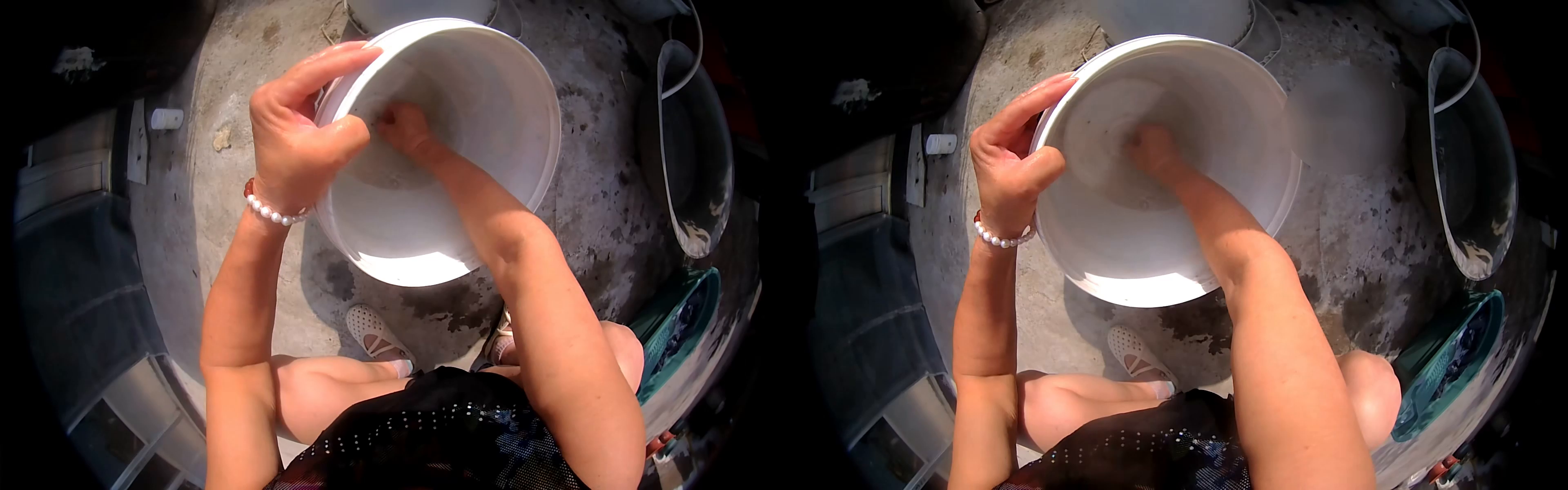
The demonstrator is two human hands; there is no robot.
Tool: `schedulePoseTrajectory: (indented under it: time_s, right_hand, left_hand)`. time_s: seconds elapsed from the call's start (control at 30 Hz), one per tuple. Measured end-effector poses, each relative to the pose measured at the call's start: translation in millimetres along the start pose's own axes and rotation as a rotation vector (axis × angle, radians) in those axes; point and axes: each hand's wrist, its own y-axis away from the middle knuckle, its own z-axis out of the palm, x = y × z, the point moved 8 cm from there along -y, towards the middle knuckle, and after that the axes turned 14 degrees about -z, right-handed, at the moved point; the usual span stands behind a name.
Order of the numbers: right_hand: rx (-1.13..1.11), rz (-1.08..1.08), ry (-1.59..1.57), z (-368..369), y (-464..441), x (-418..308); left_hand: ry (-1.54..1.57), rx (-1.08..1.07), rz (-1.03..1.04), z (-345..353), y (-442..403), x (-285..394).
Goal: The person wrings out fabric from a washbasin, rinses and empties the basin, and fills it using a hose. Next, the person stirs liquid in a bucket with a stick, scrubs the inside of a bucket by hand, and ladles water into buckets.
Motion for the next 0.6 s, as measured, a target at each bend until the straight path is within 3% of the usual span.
schedulePoseTrajectory:
  time_s: [0.17, 0.23, 0.27, 0.33, 0.43, 0.6]
  right_hand:
    - [-0.063, -0.061, 0.151, 15, -4, -11]
    - [0.156, -0.087, 0.298, -8, -5, -40]
    - [0.16, -0.083, 0.298, -15, 0, -53]
    - [-0.023, -0.392, 0.304, -7, 12, -100]
    - [-0.167, -0.534, 0.404, 7, 7, -102]
    - [0.026, -0.468, 0.543, 0, 9, -96]
  left_hand:
    - [-0.021, -0.023, -0.002, 3, 2, 1]
    - [-0.012, -0.032, 0.029, 7, 2, 5]
    - [-0.013, -0.038, 0.03, 7, 3, 4]
    - [0.065, -0.031, -0.042, 0, 3, -3]
    - [0.051, -0.032, -0.081, -3, 2, -3]
    - [0.064, -0.056, -0.044, 3, 3, 1]
